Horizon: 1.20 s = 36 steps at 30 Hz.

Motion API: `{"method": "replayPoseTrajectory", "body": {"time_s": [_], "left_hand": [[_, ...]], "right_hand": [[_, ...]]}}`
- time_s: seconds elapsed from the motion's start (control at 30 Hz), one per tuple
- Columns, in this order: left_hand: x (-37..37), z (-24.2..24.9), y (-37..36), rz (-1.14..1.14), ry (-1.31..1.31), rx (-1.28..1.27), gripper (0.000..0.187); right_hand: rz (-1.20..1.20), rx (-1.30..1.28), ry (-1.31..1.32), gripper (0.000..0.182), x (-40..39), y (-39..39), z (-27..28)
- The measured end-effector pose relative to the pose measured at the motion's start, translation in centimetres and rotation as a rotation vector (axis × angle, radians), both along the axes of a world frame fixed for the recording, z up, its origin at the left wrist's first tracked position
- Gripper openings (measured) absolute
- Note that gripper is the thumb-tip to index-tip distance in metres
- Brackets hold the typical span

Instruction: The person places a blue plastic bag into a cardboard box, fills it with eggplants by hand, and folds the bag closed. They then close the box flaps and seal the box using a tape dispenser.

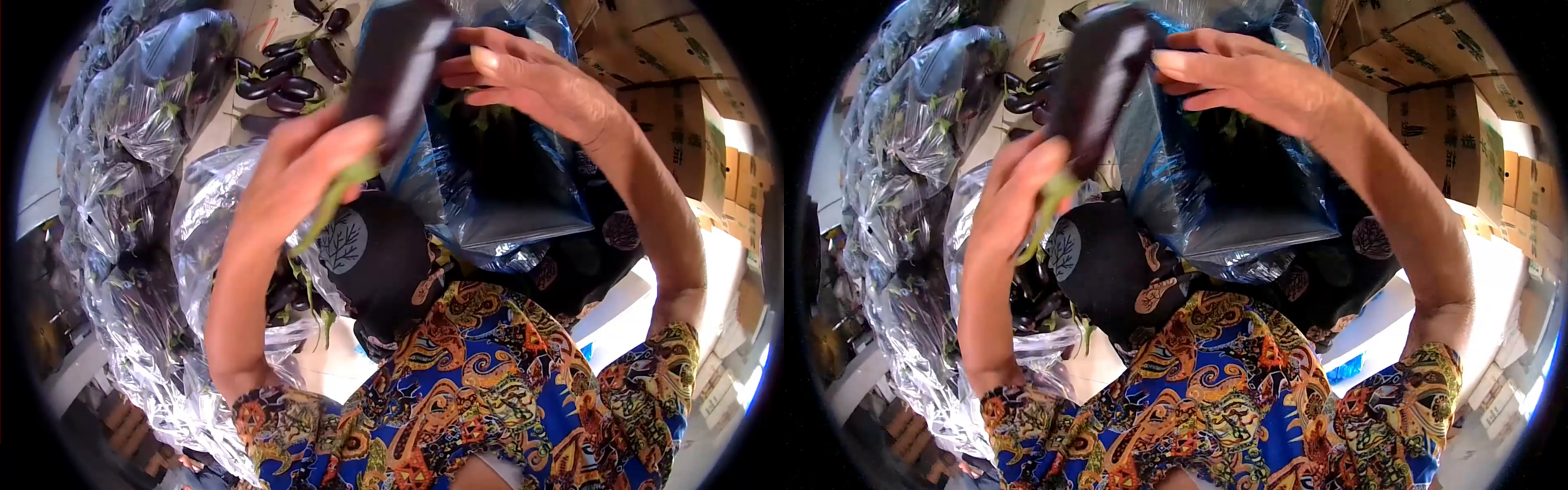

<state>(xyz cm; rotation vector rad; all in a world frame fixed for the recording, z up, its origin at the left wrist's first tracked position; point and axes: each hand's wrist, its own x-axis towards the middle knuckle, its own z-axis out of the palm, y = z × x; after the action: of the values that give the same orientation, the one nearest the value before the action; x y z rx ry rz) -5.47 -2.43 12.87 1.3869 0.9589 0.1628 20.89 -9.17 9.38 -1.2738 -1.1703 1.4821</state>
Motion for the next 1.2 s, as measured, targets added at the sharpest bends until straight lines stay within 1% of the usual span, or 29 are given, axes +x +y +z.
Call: {"method": "replayPoseTrajectory", "body": {"time_s": [0.03, 0.07, 0.13, 0.17, 0.2, 0.27, 0.33, 0.37, 0.4, 0.47, 0.5, 0.57, 0.6, 0.63, 0.67, 0.7, 0.73, 0.8, 0.83, 0.87, 0.9, 0.93, 1.0, 1.1, 1.2], "left_hand": [[2.6, -0.2, 0.5, -0.156, 0.001, 0.124, 0.047], [4.5, -0.5, 1.0, -0.309, 0.002, 0.248, 0.05], [6.0, -0.7, 1.2, -0.426, -0.114, 0.185, 0.052], [5.6, -1.1, 1.2, -0.39, -0.128, 0.196, 0.051], [4.8, -1.5, 1.1, -0.305, -0.127, 0.174, 0.05], [1.7, -2.6, 1.0, -0.133, -0.125, 0.129, 0.048], [-2.5, -5.5, 1.1, 0.011, -0.085, 0.055, 0.041], [-4.8, -7.4, 0.4, 0.148, -0.096, -0.013, 0.041], [-7.4, -9.3, -0.7, 0.289, -0.105, -0.079, 0.04], [-12.3, -12.7, -3.2, 0.407, 0.081, -0.07, 0.038], [-14.7, -14.3, -4.7, 0.499, 0.097, -0.107, 0.037], [-19.7, -16.8, -7.5, 0.719, 0.136, -0.175, 0.034], [-22.2, -18.0, -9.1, 0.843, 0.117, -0.139, 0.028], [-25.3, -18.9, -10.5, 0.946, 0.175, -0.067, 0.026], [-28.7, -19.7, -11.8, 1.056, 0.247, 0.002, 0.023], [-32.2, -20.4, -13.0, 1.151, 0.351, 0.049, 0.022], [-35.3, -21.3, -13.8, 1.233, 0.446, 0.091, 0.021], [-39.4, -22.9, -15.4, 1.085, 0.957, 0.606, 0.03], [-40.6, -23.4, -16.0, 1.089, 1.072, 0.603, 0.037], [-41.8, -24.0, -16.2, 1.085, 1.178, 0.602, 0.044], [-43.2, -25.1, -16.4, 1.113, 1.203, 0.513, 0.054], [-43.1, -25.3, -16.2, 1.139, 1.277, 0.417, 0.065], [-42.2, -26.5, -15.2, 1.35, 1.278, 0.219, 0.079], [-42.4, -28.5, -14.9, 1.387, 1.353, 0.084, 0.085], [-38.7, -23.8, -13.7, 1.477, 1.145, -0.098, 0.08]], "right_hand": [[-0.058, -0.051, 0.233, 0.059, -0.6, 0.7, -0.5], [-0.143, -0.056, 0.374, 0.05, -0.4, 1.1, -0.6], [-0.245, -0.153, 0.396, 0.049, 0.4, 0.9, 0.1], [-0.232, -0.188, 0.384, 0.051, 1.3, 0.4, -0.2], [-0.301, -0.251, 0.295, 0.052, 1.8, 0.0, -0.7], [-0.279, -0.282, 0.162, 0.058, 2.7, -0.1, -2.2], [-0.458, -0.306, 0.016, 0.067, 1.7, 0.9, -4.4], [-0.397, -0.318, -0.039, 0.078, 1.8, 1.5, -5.8], [-0.387, -0.281, -0.184, 0.082, 1.4, 2.1, -8.2], [-0.379, -0.225, -0.424, 0.084, 0.2, 3.5, -12.2], [-0.425, -0.204, -0.669, 0.074, -1.0, 4.5, -14.2], [-0.361, -0.252, -0.835, 0.068, -2.0, 5.2, -14.6], [-0.303, -0.255, -0.906, 0.065, -2.8, 5.7, -15.2], [-0.167, -0.089, -1.136, 0.054, -1.6, 5.3, -17.5], [0.171, 0.044, -1.521, 0.048, -0.6, 4.8, -17.2], [0.224, 0.065, -1.531, 0.045, 0.9, 4.9, -17.7], [0.13, 0.019, -1.475, 0.051, 1.8, 5.1, -17.9], [-0.065, -0.052, -1.35, 0.069, 3.7, 5.7, -18.6], [-0.053, 0.052, -1.388, 0.07, 5.4, 6.0, -20.0], [-0.003, 0.02, -1.364, 0.071, 5.7, 6.1, -19.1], [-0.005, -0.057, -1.32, 0.074, 5.8, 6.2, -18.1], [-0.041, -0.139, -1.165, 0.075, 6.0, 6.1, -17.4], [-0.146, -0.22, -0.846, 0.078, 5.5, 5.5, -16.4], [-0.185, -0.267, -0.738, 0.083, 4.3, 4.8, -14.4], [-0.152, -0.306, -0.668, 0.086, 3.2, 4.7, -12.1]]}}
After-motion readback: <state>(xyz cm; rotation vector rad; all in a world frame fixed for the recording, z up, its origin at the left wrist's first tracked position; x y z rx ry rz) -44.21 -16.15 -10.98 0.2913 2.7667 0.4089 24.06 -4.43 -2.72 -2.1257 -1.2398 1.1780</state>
